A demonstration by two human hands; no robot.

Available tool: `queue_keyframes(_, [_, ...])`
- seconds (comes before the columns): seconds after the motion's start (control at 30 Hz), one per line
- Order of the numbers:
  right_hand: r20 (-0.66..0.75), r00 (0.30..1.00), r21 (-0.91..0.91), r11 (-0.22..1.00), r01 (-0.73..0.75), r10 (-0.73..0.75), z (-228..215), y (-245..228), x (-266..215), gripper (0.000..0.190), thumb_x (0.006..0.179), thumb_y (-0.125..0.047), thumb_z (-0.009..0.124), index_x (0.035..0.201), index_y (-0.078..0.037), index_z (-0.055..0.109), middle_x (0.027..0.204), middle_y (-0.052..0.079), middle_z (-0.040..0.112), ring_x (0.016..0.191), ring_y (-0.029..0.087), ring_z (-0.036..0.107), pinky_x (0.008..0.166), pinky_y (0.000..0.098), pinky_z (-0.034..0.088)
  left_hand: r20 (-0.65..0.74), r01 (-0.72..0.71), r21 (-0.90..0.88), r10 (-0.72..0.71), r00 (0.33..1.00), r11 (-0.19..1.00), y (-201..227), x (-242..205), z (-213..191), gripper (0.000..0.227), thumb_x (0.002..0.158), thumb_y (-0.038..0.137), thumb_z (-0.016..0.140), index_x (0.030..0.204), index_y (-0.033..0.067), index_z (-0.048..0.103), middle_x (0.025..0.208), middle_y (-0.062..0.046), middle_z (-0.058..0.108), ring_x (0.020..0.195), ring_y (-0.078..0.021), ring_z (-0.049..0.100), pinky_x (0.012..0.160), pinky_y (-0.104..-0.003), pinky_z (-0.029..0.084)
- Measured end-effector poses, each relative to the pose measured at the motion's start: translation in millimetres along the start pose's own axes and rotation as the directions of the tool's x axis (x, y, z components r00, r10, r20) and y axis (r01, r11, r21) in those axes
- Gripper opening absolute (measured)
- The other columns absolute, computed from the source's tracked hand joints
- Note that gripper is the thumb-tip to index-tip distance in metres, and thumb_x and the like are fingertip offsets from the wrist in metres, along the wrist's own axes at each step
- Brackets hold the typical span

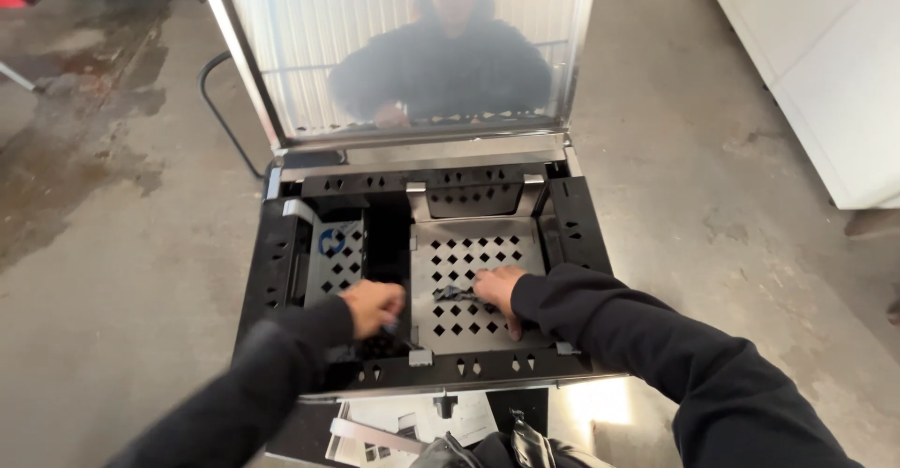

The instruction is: The person removes a perforated metal panel from a flight case, detaches small black plastic clips from the panel, and then reattaches the clips to the panel. The person handles the panel and clips by hand throughout the process.

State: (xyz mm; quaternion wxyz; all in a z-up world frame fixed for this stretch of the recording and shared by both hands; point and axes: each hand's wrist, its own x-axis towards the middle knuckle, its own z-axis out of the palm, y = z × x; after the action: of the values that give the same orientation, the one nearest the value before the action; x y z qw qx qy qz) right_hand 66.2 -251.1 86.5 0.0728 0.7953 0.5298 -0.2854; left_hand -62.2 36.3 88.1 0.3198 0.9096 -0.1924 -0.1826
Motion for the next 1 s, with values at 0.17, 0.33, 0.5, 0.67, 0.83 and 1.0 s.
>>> queue_keyframes(0.17, [0.033,0.999,-0.075,0.997,-0.027,0.030,4,-3,6,0.089,0.041,-0.032,0.105,0.118,-0.007,0.067,0.132,0.013,0.055,0.117,0.039,0.061,0.093,0.0484,0.053,0.012,0.112,0.057,-0.113,0.994,0.992,22,-44,-44,0.011,0.076,0.004,0.074,0.084,0.0057,0.066,0.075,-0.011,0.072,0.075,-0.0275,0.074,0.066,-0.037,0.055])
queue_keyframes(0.33, [0.013,1.000,-0.083,0.996,-0.026,0.027,1,-2,6,0.092,0.040,-0.033,0.105,0.120,-0.006,0.067,0.133,0.012,0.056,0.118,0.038,0.062,0.094,0.0477,0.053,-0.108,0.259,-0.050,-0.263,0.959,0.965,7,-63,-71,0.013,0.079,0.005,0.072,0.085,0.0040,0.060,0.073,-0.013,0.069,0.070,-0.0299,0.072,0.066,-0.039,0.054])
queue_keyframes(0.5, [0.090,0.996,-0.156,0.988,-0.014,0.028,4,2,11,0.095,0.042,-0.037,0.105,0.123,-0.006,0.066,0.133,0.013,0.055,0.117,0.038,0.062,0.093,0.0473,0.054,-0.381,0.169,-0.207,-0.239,0.893,0.964,20,-88,-152,0.013,0.081,0.007,0.072,0.086,0.0046,0.060,0.076,-0.013,0.069,0.070,-0.0287,0.066,0.064,-0.037,0.054])
queue_keyframes(0.67, [0.050,0.999,-0.151,0.989,0.003,0.004,-2,1,4,0.088,0.047,-0.039,0.103,0.121,-0.006,0.067,0.129,0.013,0.057,0.117,0.037,0.061,0.094,0.0464,0.053,-0.535,0.083,-0.019,-0.081,0.841,0.996,209,-68,-163,0.019,0.084,0.009,0.072,0.097,0.0068,0.059,0.075,-0.009,0.071,0.067,-0.0217,0.072,0.064,-0.033,0.056])
queue_keyframes(0.83, [-0.228,0.965,0.070,0.986,0.152,-0.133,-51,-4,-60,0.076,0.070,-0.051,0.093,0.119,-0.002,0.063,0.121,0.015,0.060,0.114,0.035,0.061,0.095,0.0440,0.051,-0.595,-0.084,-0.225,-0.069,0.800,0.971,265,-29,-135,0.047,0.079,0.003,0.075,0.121,0.0133,0.057,0.080,-0.005,0.073,0.073,-0.0152,0.076,0.065,-0.028,0.060])
queue_keyframes(1.0, [-0.486,0.844,0.752,0.383,0.536,-0.228,-100,-27,-133,0.069,0.088,-0.042,0.071,0.138,0.000,0.048,0.126,0.009,0.061,0.114,0.021,0.060,0.098,0.0398,0.053,-0.640,-0.313,-0.037,0.218,0.737,0.949,266,23,-100,0.043,0.071,0.002,0.088,0.106,0.0092,0.063,0.089,-0.008,0.062,0.066,-0.0204,0.072,0.062,-0.032,0.056])
